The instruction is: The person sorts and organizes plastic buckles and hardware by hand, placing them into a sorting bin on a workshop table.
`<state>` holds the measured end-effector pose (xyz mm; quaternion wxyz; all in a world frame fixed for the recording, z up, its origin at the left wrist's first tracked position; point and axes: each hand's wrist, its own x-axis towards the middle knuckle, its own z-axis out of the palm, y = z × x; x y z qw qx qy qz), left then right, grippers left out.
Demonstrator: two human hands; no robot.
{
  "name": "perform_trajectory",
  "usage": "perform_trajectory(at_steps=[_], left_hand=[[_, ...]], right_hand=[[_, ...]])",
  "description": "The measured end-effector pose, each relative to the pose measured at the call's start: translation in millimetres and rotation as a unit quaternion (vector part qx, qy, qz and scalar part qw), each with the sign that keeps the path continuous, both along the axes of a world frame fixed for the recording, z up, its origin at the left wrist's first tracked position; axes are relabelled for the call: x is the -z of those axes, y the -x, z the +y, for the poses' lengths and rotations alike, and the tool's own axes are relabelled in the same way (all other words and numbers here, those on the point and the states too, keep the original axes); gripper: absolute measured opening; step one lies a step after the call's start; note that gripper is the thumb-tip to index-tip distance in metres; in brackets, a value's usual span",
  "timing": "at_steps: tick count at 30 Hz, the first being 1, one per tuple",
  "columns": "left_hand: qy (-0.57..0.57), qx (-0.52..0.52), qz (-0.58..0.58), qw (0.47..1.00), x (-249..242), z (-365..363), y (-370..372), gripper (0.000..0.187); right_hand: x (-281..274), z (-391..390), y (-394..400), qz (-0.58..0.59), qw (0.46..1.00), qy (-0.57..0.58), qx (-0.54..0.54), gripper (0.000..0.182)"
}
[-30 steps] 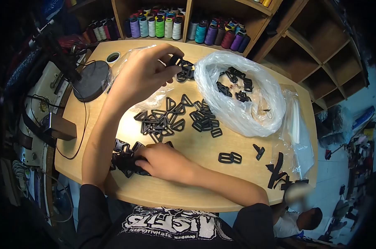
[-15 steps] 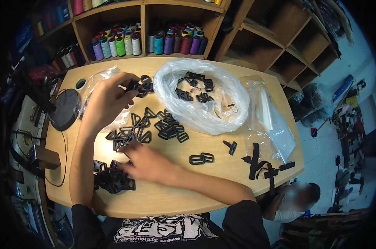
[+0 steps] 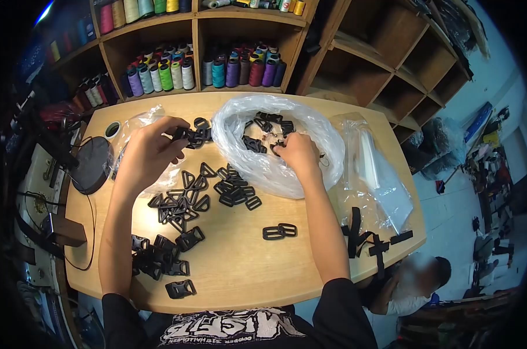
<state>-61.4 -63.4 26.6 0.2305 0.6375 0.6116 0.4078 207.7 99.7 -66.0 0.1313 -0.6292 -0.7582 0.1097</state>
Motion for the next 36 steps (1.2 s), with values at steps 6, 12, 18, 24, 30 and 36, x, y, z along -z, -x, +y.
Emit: perform_trajectory(at_steps=[6, 12, 18, 24, 30, 36], left_hand=[[-0.049, -0.004, -0.028, 0.998, 7, 1, 2, 0.022], [-0.044, -0.038, 0.014, 0.998, 1, 1, 9, 0.023], [-0.056, -0.086, 0.022, 0.994, -3, 0, 17, 0.024], [-0.107, -0.112, 0.059, 0.986, -2, 0, 36, 0.025], [-0.192, -0.190, 0.110, 0.957, -4, -1, 76, 0.025], [-0.162, -0.198, 0.119, 0.959, -4, -2, 80, 0.027]], right_hand=[[-13, 8, -25, 0.009, 0.998, -0.064, 0.000, 0.019], [-78, -22, -46, 0.328, 0.939, 0.095, -0.046, 0.023], [-109, -57, -32, 0.417, 0.880, 0.180, -0.136, 0.033], [-112, -64, -28, 0.393, 0.887, 0.178, -0.165, 0.033], [-94, -61, -4, 0.377, 0.878, 0.242, -0.169, 0.027], [-13, -46, 0, 0.285, 0.918, 0.139, -0.239, 0.025]])
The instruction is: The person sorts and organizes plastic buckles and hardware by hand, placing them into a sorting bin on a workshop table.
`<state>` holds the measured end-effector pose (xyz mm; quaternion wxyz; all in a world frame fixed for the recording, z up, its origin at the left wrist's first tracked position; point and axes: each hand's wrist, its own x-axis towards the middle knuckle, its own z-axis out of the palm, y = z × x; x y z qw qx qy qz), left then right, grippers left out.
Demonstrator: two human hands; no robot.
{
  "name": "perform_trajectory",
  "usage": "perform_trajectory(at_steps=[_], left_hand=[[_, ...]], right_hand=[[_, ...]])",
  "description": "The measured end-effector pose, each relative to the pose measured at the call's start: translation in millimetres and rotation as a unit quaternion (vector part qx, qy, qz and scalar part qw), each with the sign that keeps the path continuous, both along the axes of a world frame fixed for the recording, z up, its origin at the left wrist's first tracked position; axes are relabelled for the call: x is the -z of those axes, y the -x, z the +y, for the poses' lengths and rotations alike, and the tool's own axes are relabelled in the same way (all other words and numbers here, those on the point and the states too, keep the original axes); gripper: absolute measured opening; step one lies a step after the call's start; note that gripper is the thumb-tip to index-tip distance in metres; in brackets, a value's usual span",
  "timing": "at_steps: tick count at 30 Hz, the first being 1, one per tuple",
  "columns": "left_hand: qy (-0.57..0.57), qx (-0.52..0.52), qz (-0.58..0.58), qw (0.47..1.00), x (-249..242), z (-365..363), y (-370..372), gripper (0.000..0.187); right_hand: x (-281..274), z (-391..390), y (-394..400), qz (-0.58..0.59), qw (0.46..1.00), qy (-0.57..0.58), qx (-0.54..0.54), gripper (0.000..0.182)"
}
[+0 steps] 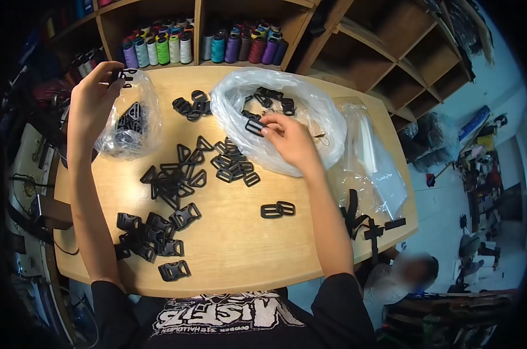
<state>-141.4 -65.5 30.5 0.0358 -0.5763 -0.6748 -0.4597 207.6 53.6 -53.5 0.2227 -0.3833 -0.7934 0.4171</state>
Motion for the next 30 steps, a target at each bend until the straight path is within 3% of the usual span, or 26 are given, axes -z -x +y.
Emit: perform_trajectory(at_steps=[2, 3, 5, 11, 16, 20, 22, 24, 26, 27, 29, 30], left_hand=[[0.000, 0.004, 0.005, 1.000, -1, 0, -3, 0.027], [0.000, 0.006, 0.013, 1.000, -1, 1, -5, 0.026], [0.001, 0.004, 0.020, 1.000, 1, 2, -3, 0.026], [-0.005, 0.021, 0.002, 1.000, 0, 2, 3, 0.025], [-0.004, 0.014, 0.017, 1.000, 0, 2, 0, 0.025], [0.006, 0.003, 0.014, 1.000, 1, 4, 0, 0.026], [0.012, 0.003, 0.012, 1.000, 2, 3, -1, 0.026], [0.006, 0.002, 0.011, 1.000, -1, 2, -3, 0.025], [0.011, 0.006, 0.003, 1.000, -3, 0, -5, 0.025], [0.016, 0.012, -0.007, 1.000, -3, 1, -8, 0.025], [0.000, 0.047, -0.027, 0.999, -1, 2, -14, 0.025], [-0.009, 0.079, -0.047, 0.996, 0, 2, -18, 0.026]], right_hand=[[19, -13, 3, 0.001, 0.976, -0.190, 0.105, 0.025], [27, -18, 4, 0.000, 0.976, -0.190, 0.106, 0.025], [38, -22, 5, -0.027, 0.925, -0.360, 0.122, 0.023], [50, 21, -17, -0.096, 0.881, -0.438, 0.153, 0.025], [25, 42, -64, -0.131, 0.827, -0.460, 0.296, 0.023], [10, 16, -66, -0.060, 0.850, -0.449, 0.269, 0.022], [-1, -12, -57, -0.030, 0.851, -0.487, 0.195, 0.020], [-18, -50, -51, 0.022, 0.951, -0.267, 0.154, 0.020], [-18, -67, -66, 0.010, 1.000, 0.009, 0.001, 0.018], [-18, -76, -69, 0.010, 1.000, 0.007, 0.005, 0.018], [-19, -86, -70, -0.128, 0.986, 0.082, -0.063, 0.017], [-18, -85, -71, -0.126, 0.987, 0.080, -0.062, 0.017]])
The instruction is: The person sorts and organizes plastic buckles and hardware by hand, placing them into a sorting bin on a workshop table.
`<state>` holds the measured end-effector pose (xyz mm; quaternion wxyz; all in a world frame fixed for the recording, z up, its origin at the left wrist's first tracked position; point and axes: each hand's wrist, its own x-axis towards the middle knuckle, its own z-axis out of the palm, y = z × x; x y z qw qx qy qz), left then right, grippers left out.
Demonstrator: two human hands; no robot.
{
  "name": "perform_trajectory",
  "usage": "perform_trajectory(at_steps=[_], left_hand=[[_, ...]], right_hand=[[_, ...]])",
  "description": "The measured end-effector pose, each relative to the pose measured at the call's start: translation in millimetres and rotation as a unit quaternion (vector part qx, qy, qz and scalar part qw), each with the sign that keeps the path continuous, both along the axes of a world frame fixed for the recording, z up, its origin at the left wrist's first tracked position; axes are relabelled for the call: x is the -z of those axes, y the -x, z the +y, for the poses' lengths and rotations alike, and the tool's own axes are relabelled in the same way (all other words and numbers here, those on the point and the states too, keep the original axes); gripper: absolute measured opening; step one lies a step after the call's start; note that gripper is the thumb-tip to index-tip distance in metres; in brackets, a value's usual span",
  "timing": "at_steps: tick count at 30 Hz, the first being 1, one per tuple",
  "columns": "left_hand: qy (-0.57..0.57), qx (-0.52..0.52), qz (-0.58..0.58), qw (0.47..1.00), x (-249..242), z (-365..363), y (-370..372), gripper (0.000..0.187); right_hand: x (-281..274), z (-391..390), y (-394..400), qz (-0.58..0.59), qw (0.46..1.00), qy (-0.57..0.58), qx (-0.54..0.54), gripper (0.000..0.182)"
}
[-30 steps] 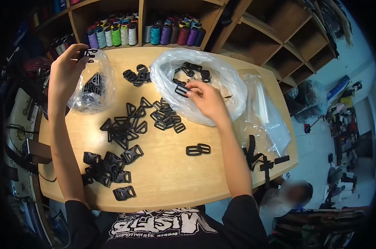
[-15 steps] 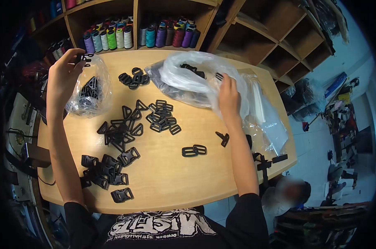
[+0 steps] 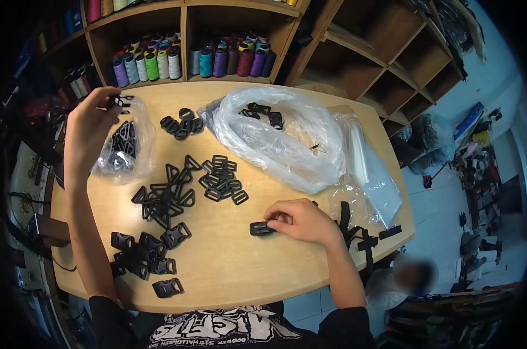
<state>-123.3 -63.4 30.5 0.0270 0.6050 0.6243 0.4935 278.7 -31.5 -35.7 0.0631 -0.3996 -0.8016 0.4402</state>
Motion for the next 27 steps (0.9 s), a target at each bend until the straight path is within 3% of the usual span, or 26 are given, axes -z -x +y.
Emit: perform_trajectory(at_steps=[3, 6, 8, 10, 13, 15, 16, 18, 22, 25, 27], left_hand=[[0.065, 0.116, -0.101, 0.986, -4, -6, -27, 0.026], [0.105, 0.174, -0.005, 0.979, -4, -12, -61, 0.026], [0.118, 0.225, 0.063, 0.965, -1, -14, -76, 0.026], [0.129, 0.267, 0.111, 0.949, 6, -14, -86, 0.024], [0.168, 0.259, 0.128, 0.942, 9, -14, -91, 0.024], [0.170, 0.253, 0.131, 0.943, 9, -14, -87, 0.025], [0.165, 0.245, 0.133, 0.946, 6, -15, -84, 0.026], [0.164, 0.229, 0.128, 0.951, 1, -16, -80, 0.027], [0.128, 0.212, 0.136, 0.959, -7, -20, -75, 0.028], [0.131, 0.205, 0.134, 0.961, -12, -21, -71, 0.028], [0.128, 0.204, 0.128, 0.962, -11, -20, -71, 0.028]], right_hand=[[6, 7, 0, 0.039, 0.993, -0.110, -0.010, 0.017], [2, 35, 4, 0.115, 0.976, -0.156, 0.100, 0.017], [-7, 68, 17, 0.204, 0.953, -0.112, 0.196, 0.015], [-15, 110, 31, 0.165, 0.938, -0.242, 0.184, 0.016], [20, 188, 38, 0.119, 0.939, -0.288, 0.143, 0.024], [28, 210, 50, -0.067, 0.923, -0.364, 0.108, 0.026], [29, 219, 52, -0.063, 0.922, -0.367, 0.109, 0.026], [35, 232, 58, -0.195, 0.934, -0.284, 0.099, 0.029], [38, 233, 52, -0.121, 0.940, -0.292, 0.131, 0.031], [33, 225, 45, -0.119, 0.960, -0.210, 0.140, 0.033], [41, 219, 44, -0.140, 0.928, -0.316, 0.141, 0.036]])
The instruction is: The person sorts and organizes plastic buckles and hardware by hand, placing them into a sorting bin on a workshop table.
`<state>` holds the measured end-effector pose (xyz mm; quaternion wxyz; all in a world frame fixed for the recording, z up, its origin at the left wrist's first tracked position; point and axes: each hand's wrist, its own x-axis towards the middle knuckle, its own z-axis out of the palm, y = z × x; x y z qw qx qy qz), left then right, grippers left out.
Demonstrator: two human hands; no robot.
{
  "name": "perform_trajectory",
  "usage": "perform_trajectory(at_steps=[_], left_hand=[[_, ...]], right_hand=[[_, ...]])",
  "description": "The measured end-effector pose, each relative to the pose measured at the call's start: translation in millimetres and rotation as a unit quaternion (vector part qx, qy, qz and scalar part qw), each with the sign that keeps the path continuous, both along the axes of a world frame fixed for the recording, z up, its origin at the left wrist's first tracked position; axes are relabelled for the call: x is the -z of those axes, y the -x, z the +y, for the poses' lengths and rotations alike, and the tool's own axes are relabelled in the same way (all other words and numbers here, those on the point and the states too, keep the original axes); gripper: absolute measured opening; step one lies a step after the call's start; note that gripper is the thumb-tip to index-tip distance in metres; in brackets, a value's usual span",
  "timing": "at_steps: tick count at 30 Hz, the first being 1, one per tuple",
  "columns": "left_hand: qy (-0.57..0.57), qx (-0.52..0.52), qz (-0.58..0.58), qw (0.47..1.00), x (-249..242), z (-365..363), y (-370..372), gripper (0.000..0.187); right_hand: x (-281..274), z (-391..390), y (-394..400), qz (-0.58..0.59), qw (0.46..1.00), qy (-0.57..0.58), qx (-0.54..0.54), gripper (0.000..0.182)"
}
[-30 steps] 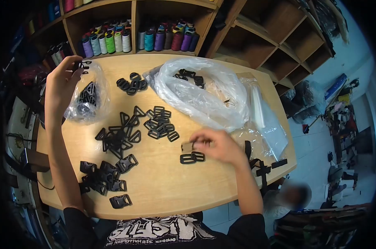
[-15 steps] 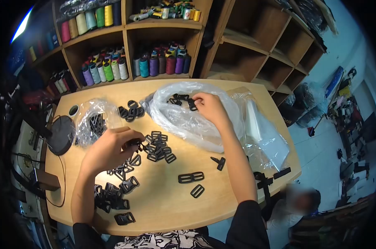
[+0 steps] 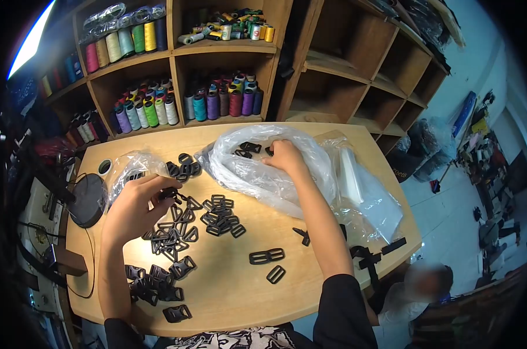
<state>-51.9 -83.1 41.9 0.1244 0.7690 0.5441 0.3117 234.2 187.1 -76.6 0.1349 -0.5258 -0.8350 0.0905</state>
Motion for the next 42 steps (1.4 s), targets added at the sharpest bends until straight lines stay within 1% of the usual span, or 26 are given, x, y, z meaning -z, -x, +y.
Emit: perform_trajectory(at_steps=[2, 3, 4, 6, 7, 10, 14, 16, 17, 18, 20, 23, 24, 25, 27, 28, 30, 31, 32, 34, 36, 37, 38, 40, 41, 42], left_hand=[[-0.012, -0.009, -0.007, 1.000, 2, 0, -1, 0.028], [0.019, -0.020, -0.003, 1.000, 0, -1, -2, 0.028], [0.018, -0.021, -0.002, 1.000, 0, -1, -2, 0.028], [0.010, -0.011, -0.015, 1.000, 0, 0, -2, 0.026], [0.024, -0.014, -0.021, 0.999, -2, -1, -1, 0.026], [0.020, -0.016, -0.019, 0.999, -1, 1, -1, 0.027], [0.012, -0.022, -0.012, 1.000, 2, 1, 2, 0.027], [-0.037, -0.012, -0.009, 0.999, 5, 4, 4, 0.027], [-0.037, -0.014, -0.011, 0.999, 4, 3, 5, 0.027], [-0.029, -0.017, -0.019, 0.999, 2, 3, 6, 0.027], [-0.019, -0.022, -0.030, 0.999, -1, 1, 7, 0.027], [-0.050, -0.021, -0.022, 0.998, -2, 0, 11, 0.029], [-0.048, -0.022, -0.023, 0.998, -4, -1, 12, 0.029], [-0.044, -0.028, -0.022, 0.998, -6, -2, 13, 0.029], [-0.055, -0.030, -0.027, 0.998, -5, -1, 17, 0.031], [-0.064, -0.029, -0.035, 0.997, -1, 1, 21, 0.031], [-0.072, -0.035, -0.021, 0.997, -1, 2, 29, 0.032], [-0.082, -0.040, 0.000, 0.996, -2, 2, 33, 0.032], [-0.087, -0.048, 0.023, 0.995, -4, 2, 36, 0.032], [-0.116, -0.046, 0.003, 0.992, -7, -2, 43, 0.032], [-0.142, -0.058, -0.011, 0.988, -6, -4, 49, 0.030], [-0.152, -0.070, 0.017, 0.986, -11, -9, 50, 0.028], [-0.147, -0.077, 0.020, 0.986, -10, -10, 52, 0.028], [-0.185, -0.073, 0.026, 0.980, -9, -8, 53, 0.027], [-0.170, -0.085, 0.039, 0.981, -12, -10, 52, 0.027], [-0.170, -0.088, 0.038, 0.981, -11, -10, 53, 0.027]], right_hand=[[4, 2, 1, 0.008, 1.000, 0.001, 0.000, 0.039], [7, 4, 3, 0.001, 0.999, 0.010, 0.034, 0.038], [10, 6, 4, -0.006, 0.998, 0.020, 0.068, 0.036], [9, 4, 1, 0.007, 0.998, 0.015, 0.053, 0.035], [8, 5, -1, 0.018, 0.999, 0.010, 0.039, 0.034], [10, 7, -9, 0.021, 1.000, -0.014, 0.005, 0.032], [-12, 0, -11, 0.021, 0.999, 0.022, 0.025, 0.035], [-25, -8, -16, 0.170, 0.984, 0.028, 0.046, 0.038], [-23, -3, -23, 0.292, 0.944, 0.150, 0.027, 0.034], [-34, -13, -21, 0.290, 0.945, 0.151, 0.025, 0.034], [-57, -40, -22, 0.433, 0.863, 0.259, -0.033, 0.030], [-71, -58, -26, 0.428, 0.857, 0.275, -0.077, 0.032], [-73, -64, -26, 0.430, 0.854, 0.275, -0.100, 0.034], [-77, -69, -26, 0.429, 0.854, 0.276, -0.101, 0.034], [-84, -81, -22, 0.466, 0.831, 0.287, -0.104, 0.035], [-86, -89, -19, 0.463, 0.829, 0.296, -0.105, 0.035], [-87, -105, -7, 0.468, 0.815, 0.308, -0.146, 0.037], [-87, -117, 2, 0.444, 0.820, 0.320, -0.170, 0.039], [-83, -132, 17, 0.434, 0.809, 0.352, -0.183, 0.039], [-74, -169, 40, 0.367, 0.811, 0.391, -0.235, 0.037], [-70, -221, 75, 0.281, 0.806, 0.458, -0.247, 0.031], [-61, -239, 89, 0.232, 0.815, 0.445, -0.292, 0.029], [-53, -254, 101, 0.183, 0.822, 0.426, -0.331, 0.027], [-33, -277, 121, 0.160, 0.798, 0.463, -0.350, 0.029], [-32, -285, 129, 0.158, 0.798, 0.464, -0.351, 0.029], [-32, -291, 135, 0.146, 0.810, 0.439, -0.359, 0.027]])
